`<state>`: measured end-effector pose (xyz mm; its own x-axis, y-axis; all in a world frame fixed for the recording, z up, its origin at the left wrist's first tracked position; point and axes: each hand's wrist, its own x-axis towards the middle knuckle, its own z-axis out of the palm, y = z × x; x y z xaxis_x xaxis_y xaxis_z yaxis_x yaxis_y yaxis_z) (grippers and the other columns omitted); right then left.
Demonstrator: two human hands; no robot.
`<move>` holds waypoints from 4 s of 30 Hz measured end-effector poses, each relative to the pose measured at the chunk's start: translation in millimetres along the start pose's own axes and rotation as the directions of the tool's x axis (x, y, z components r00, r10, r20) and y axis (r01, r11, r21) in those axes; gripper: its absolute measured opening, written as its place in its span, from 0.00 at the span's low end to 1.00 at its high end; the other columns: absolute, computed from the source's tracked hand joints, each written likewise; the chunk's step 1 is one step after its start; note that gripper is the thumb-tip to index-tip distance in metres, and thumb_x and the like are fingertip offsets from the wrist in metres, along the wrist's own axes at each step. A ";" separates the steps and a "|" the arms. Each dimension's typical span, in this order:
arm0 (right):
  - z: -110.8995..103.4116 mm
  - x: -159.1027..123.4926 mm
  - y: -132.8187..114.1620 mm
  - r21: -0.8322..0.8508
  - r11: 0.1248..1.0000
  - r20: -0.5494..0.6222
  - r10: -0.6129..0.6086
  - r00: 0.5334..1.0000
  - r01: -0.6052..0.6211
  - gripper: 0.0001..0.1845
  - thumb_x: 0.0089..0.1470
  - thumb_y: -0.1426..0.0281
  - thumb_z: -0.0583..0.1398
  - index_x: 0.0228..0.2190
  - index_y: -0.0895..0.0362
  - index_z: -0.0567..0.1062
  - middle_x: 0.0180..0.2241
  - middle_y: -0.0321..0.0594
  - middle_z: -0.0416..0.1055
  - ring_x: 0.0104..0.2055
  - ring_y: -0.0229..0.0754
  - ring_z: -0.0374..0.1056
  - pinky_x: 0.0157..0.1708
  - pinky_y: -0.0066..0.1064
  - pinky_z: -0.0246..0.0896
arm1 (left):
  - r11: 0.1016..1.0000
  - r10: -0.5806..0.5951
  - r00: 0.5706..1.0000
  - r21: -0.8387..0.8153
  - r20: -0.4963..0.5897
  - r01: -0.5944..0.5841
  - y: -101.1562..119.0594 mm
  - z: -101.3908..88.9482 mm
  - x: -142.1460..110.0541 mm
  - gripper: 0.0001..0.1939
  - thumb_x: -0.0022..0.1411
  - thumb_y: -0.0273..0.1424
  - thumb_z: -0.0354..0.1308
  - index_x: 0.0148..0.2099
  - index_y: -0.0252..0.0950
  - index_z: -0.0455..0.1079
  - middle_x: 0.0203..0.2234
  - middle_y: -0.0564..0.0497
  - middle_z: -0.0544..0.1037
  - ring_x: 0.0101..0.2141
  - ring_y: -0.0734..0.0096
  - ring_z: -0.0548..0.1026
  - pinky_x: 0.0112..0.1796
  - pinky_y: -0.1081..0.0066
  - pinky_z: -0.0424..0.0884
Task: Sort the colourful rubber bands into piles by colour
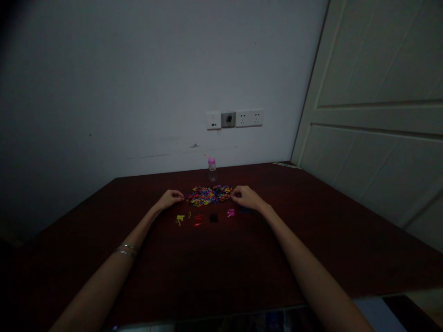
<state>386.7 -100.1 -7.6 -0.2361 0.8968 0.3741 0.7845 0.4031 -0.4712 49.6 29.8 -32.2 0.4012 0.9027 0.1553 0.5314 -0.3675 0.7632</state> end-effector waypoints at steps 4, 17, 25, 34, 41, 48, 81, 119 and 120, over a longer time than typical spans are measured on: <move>2.0 0.2 3.8 0.000 1.000 -0.006 -0.001 1.000 0.001 0.10 0.46 0.70 0.55 0.28 0.60 0.76 0.29 0.42 0.72 0.30 0.39 0.67 0.32 0.29 0.60 | 0.997 0.021 0.999 0.069 -0.031 -0.019 -1.2 3.9 1.7 0.08 0.43 0.32 0.57 0.26 0.33 0.73 0.20 0.51 0.74 0.25 0.71 0.69 0.29 0.73 0.63; 3.4 -0.2 4.9 -0.029 1.000 0.020 0.003 1.000 -0.002 0.11 0.46 0.70 0.55 0.29 0.60 0.76 0.30 0.42 0.73 0.31 0.40 0.68 0.33 0.29 0.60 | 0.930 0.216 0.963 0.335 -0.159 -0.153 -8.0 11.5 3.5 0.06 0.56 0.28 0.49 0.32 0.35 0.67 0.32 0.48 0.71 0.36 0.68 0.69 0.40 0.69 0.63; 4.9 -0.1 6.9 -0.015 1.000 0.012 0.005 1.000 -0.005 0.10 0.46 0.71 0.55 0.28 0.59 0.76 0.30 0.41 0.73 0.30 0.40 0.67 0.32 0.29 0.60 | 0.914 0.312 0.923 0.337 -0.226 -0.227 10.5 8.8 0.8 0.06 0.57 0.29 0.48 0.32 0.36 0.66 0.32 0.49 0.69 0.35 0.69 0.68 0.38 0.70 0.63; 2.5 -0.4 6.5 -0.027 1.000 -0.015 0.014 1.000 -0.014 0.10 0.46 0.71 0.55 0.29 0.58 0.76 0.31 0.41 0.72 0.32 0.40 0.67 0.33 0.29 0.60 | 0.918 0.387 0.900 0.179 -0.200 -0.354 81.8 18.2 -8.9 0.07 0.57 0.30 0.50 0.31 0.34 0.67 0.31 0.49 0.70 0.34 0.71 0.68 0.37 0.72 0.63; 1.6 -0.3 6.6 -0.032 0.999 -0.030 0.012 0.999 -0.013 0.09 0.46 0.71 0.55 0.29 0.58 0.75 0.31 0.41 0.72 0.32 0.39 0.67 0.33 0.28 0.60 | 0.883 0.460 0.868 -0.005 -0.186 -0.469 127.0 24.8 -19.4 0.08 0.56 0.32 0.52 0.31 0.32 0.68 0.29 0.49 0.71 0.32 0.71 0.67 0.35 0.71 0.62; -0.3 0.0 4.6 -0.066 0.998 -0.029 -0.001 1.000 -0.001 0.10 0.47 0.72 0.54 0.29 0.60 0.75 0.31 0.42 0.73 0.32 0.39 0.67 0.33 0.28 0.60 | 0.831 0.553 0.832 0.052 0.039 -0.555 136.9 48.3 -32.4 0.05 0.57 0.28 0.52 0.30 0.33 0.67 0.30 0.51 0.68 0.33 0.73 0.66 0.35 0.72 0.62; 13.4 -3.7 12.7 -0.337 0.938 0.041 0.102 0.994 -0.082 0.12 0.52 0.63 0.55 0.35 0.54 0.75 0.38 0.42 0.68 0.43 0.43 0.63 0.37 0.30 0.59 | 0.953 0.098 0.958 -0.253 -0.271 -0.169 48.6 37.8 0.5 0.14 0.47 0.38 0.58 0.29 0.30 0.72 0.23 0.49 0.74 0.25 0.73 0.68 0.26 0.75 0.62; 21.9 -0.2 -50.7 -0.118 0.981 -0.129 -0.167 0.978 0.152 0.06 0.53 0.69 0.54 0.31 0.56 0.71 0.38 0.41 0.64 0.40 0.39 0.61 0.38 0.30 0.59 | 0.936 -0.156 0.920 -0.352 -0.360 0.021 -3.6 9.1 -1.5 0.23 0.46 0.48 0.53 0.29 0.30 0.69 0.14 0.57 0.61 0.14 0.82 0.55 0.16 0.77 0.48; 26.8 -1.1 -56.4 -0.113 0.977 -0.089 -0.192 0.977 0.181 0.06 0.53 0.69 0.54 0.30 0.56 0.71 0.38 0.41 0.64 0.40 0.39 0.61 0.38 0.30 0.59 | 0.935 -0.159 0.920 -0.353 -0.359 0.023 -3.1 9.2 -1.7 0.23 0.46 0.47 0.53 0.29 0.30 0.70 0.14 0.57 0.62 0.14 0.82 0.55 0.16 0.77 0.48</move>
<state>327.4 -119.0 -2.8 -0.3302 0.7832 0.5268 0.7884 0.5357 -0.3023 54.1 27.3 -40.6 0.0168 0.9689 0.2470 0.2432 -0.2436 0.9389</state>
